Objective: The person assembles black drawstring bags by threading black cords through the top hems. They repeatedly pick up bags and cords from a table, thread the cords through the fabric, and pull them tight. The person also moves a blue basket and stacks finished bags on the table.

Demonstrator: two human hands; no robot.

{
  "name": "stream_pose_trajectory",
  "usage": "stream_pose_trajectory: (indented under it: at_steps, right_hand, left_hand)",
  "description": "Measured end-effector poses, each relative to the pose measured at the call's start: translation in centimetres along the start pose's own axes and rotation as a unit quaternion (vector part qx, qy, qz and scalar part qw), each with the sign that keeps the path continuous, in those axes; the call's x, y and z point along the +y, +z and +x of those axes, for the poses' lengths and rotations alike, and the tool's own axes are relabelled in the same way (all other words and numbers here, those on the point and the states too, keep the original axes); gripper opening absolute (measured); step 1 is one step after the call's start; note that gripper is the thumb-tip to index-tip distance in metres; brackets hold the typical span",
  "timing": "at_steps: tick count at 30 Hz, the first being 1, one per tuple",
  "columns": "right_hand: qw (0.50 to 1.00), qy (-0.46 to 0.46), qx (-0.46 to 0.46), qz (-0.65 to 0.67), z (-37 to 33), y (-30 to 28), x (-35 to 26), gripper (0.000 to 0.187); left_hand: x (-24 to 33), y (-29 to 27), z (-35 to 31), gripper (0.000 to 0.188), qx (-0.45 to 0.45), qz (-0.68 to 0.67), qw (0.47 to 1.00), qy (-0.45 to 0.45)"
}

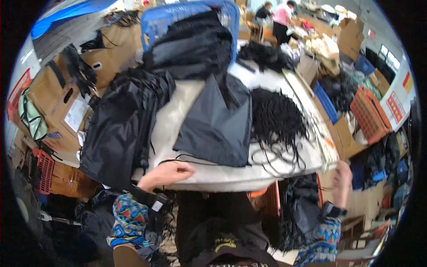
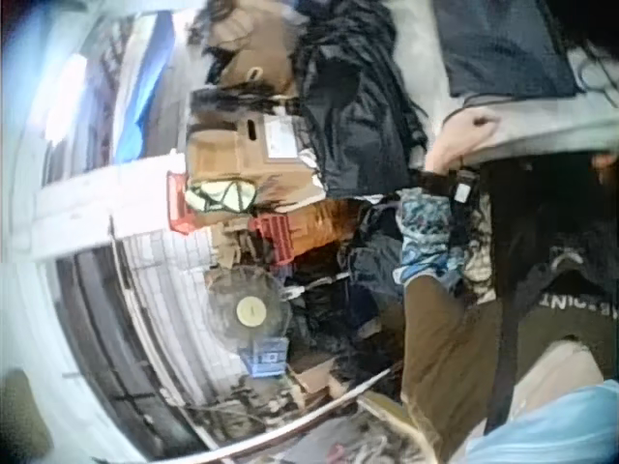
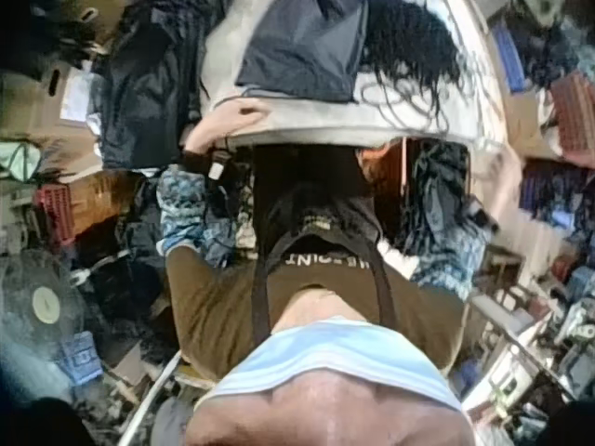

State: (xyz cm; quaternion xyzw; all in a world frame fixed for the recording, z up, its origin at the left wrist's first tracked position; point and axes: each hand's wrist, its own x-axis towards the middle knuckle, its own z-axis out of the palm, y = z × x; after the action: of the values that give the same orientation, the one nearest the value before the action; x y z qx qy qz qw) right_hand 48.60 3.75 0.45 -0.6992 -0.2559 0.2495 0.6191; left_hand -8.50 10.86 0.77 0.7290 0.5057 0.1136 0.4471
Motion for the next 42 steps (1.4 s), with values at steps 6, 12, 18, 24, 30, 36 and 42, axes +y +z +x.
stream_pose_trajectory:
  at_steps: [6,12,18,24,30,36,42]
  right_hand:
    - [0.855,0.109,-0.505,-0.052,-8.5,16.0,-1.9,0.028]
    - [0.761,0.097,-0.618,-0.173,-10.1,23.8,-3.1,0.023]
    - [0.762,0.138,-0.631,-0.042,-13.9,25.3,-1.4,0.022]
    - [0.776,0.151,-0.612,0.009,-15.7,25.5,-1.7,0.022]
    - [0.821,-0.056,-0.567,0.036,-17.2,26.3,1.1,0.024]
    - [0.839,-0.11,-0.533,0.021,-18.2,26.5,0.7,0.025]
    - [0.849,-0.26,-0.457,-0.043,-18.5,24.8,-0.7,0.019]
  left_hand:
    - [5.6,1.6,-4.8,0.025,-0.237,-0.301,0.923,-0.046]
    - [3.8,11.2,4.6,0.025,0.35,-0.145,0.92,0.104]
    - [4.4,13.0,4.4,0.023,0.221,-0.623,0.748,-0.055]
    - [4.2,12.4,3.9,0.021,0.233,-0.7,0.671,-0.076]
    - [5.5,12.3,3.8,0.016,0.392,-0.465,0.794,-0.009]
    - [4.8,12.1,3.6,0.015,0.27,-0.608,0.747,-0.006]
    - [4.8,11.2,3.0,0.013,0.239,-0.654,0.717,0.023]
